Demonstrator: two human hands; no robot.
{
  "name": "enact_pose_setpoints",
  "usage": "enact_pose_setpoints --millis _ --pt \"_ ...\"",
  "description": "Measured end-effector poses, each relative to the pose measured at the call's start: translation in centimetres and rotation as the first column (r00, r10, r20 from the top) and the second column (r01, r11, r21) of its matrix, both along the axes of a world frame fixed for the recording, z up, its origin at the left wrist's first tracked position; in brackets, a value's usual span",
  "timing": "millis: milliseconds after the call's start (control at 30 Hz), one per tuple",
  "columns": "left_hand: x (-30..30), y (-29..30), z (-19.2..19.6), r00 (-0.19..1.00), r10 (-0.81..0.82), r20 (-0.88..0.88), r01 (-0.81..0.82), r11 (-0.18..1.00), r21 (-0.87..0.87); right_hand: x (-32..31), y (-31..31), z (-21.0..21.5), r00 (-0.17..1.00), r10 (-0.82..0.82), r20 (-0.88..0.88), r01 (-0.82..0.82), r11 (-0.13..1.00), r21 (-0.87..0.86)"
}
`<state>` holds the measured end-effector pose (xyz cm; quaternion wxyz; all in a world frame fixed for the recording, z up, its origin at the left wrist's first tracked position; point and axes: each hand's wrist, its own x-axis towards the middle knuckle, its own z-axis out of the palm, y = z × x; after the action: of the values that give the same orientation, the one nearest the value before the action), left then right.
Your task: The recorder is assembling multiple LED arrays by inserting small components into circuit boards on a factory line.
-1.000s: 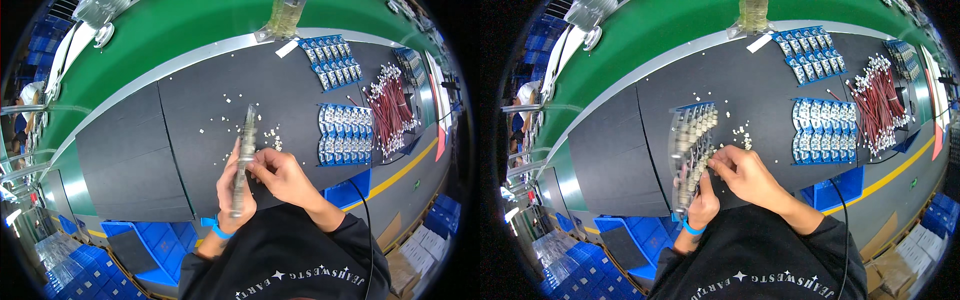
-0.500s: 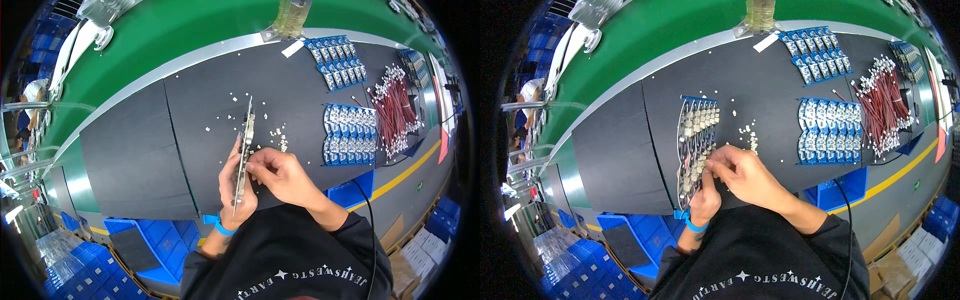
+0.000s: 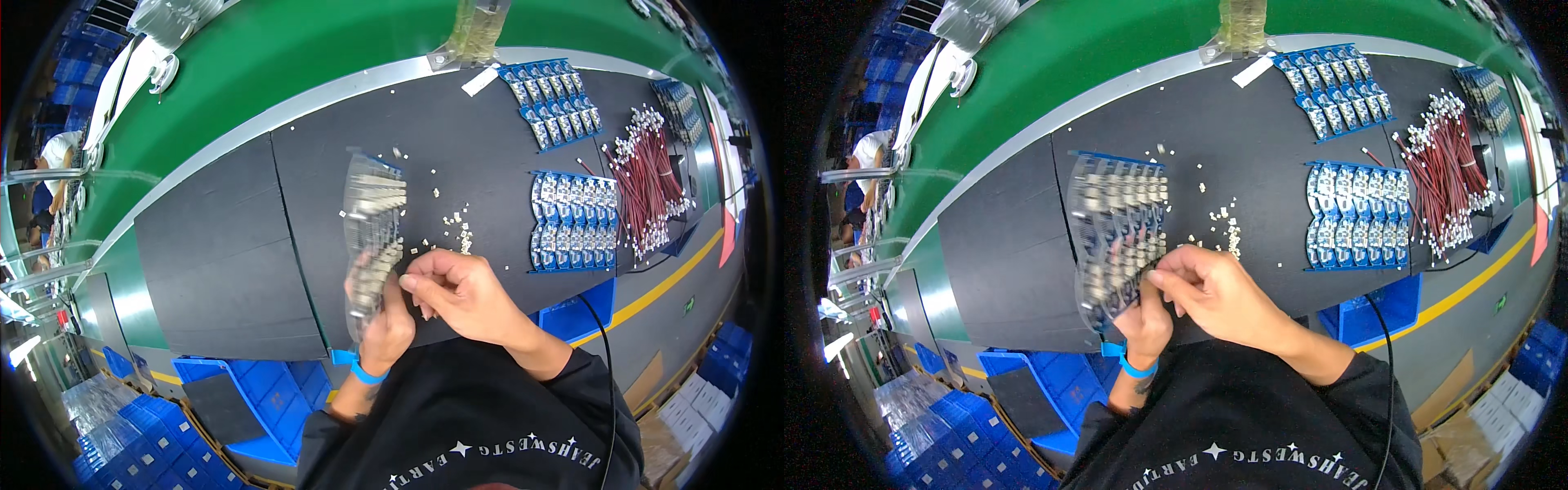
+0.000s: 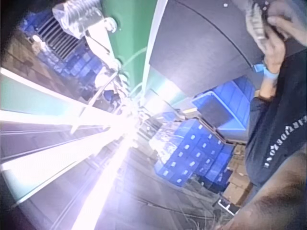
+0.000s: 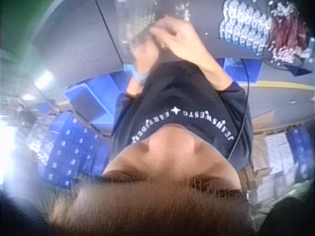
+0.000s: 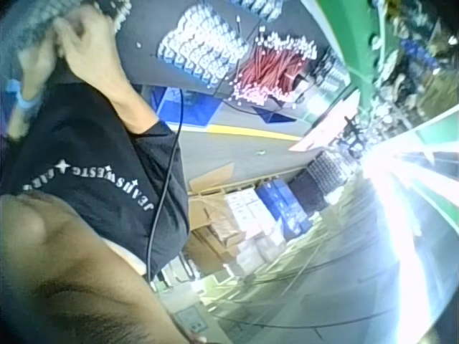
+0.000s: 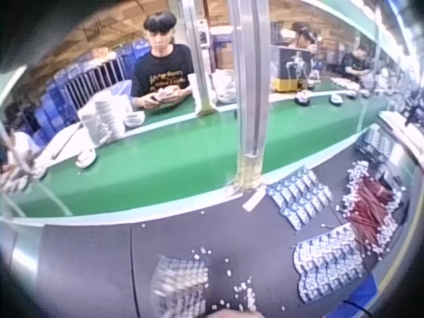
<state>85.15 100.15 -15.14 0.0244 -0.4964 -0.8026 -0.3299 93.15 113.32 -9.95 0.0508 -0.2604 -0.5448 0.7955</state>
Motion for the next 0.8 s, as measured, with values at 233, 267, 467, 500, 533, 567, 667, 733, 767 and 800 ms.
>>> enact_pose_setpoints --millis 233,267,467,500,533,567,667,733,767,800 --pt "1.4 0.0 -2.5 0.672 -0.172 0.72 -0.2 0.894 0.401 -0.4 -0.7 0.3 0.972 -0.083 -0.219 0.099 0.993 0.061" --pt "1.5 -0.2 -2.6 0.643 -0.169 0.747 -0.207 0.9 0.382 -0.6 -0.8 0.5 0.959 -0.1 -0.266 0.103 0.995 -0.005" --pt "0.2 2.1 1.7 0.796 -0.089 0.599 -0.155 0.926 0.343 0.3 0.3 1.8 0.998 0.03 -0.053 -0.034 0.996 -0.083" --pt "0.3 1.7 0.8 0.713 -0.041 0.7 -0.225 0.932 0.283 0.4 0.5 1.9 0.999 0.051 -0.018 -0.052 0.997 -0.06" --pt "0.2 1.2 0.4 0.634 -0.06 0.771 -0.275 0.914 0.297 0.5 0.4 1.4 0.999 0.032 -0.01 -0.032 0.999 0.023" --pt "0.3 0.9 0.5 0.659 -0.024 0.751 -0.286 0.916 0.281 0.5 0.3 0.6 1.0 0.012 -0.005 -0.012 0.994 0.106" --pt "-0.2 0.2 -0.1 0.913 -0.041 0.406 -0.045 0.979 0.198 0.0 -0.2 1.0 0.981 -0.068 -0.184 0.11 0.967 0.232" --pt "1.0 0.3 -2.2 0.587 -0.155 0.795 -0.282 0.881 0.38 -0.4 -0.6 1.4 0.922 -0.068 -0.381 0.13 0.982 0.139" --pt "1.1 0.3 -2.2 0.571 -0.189 0.799 -0.268 0.877 0.399 -0.4 -0.6 1.9 0.918 -0.041 -0.393 0.08 0.993 0.083" --pt "1.2 0.5 -2.2 0.579 -0.2 0.79 -0.257 0.875 0.41 -0.5 -0.7 2.2 0.938 -0.041 -0.344 0.057 0.998 0.035"
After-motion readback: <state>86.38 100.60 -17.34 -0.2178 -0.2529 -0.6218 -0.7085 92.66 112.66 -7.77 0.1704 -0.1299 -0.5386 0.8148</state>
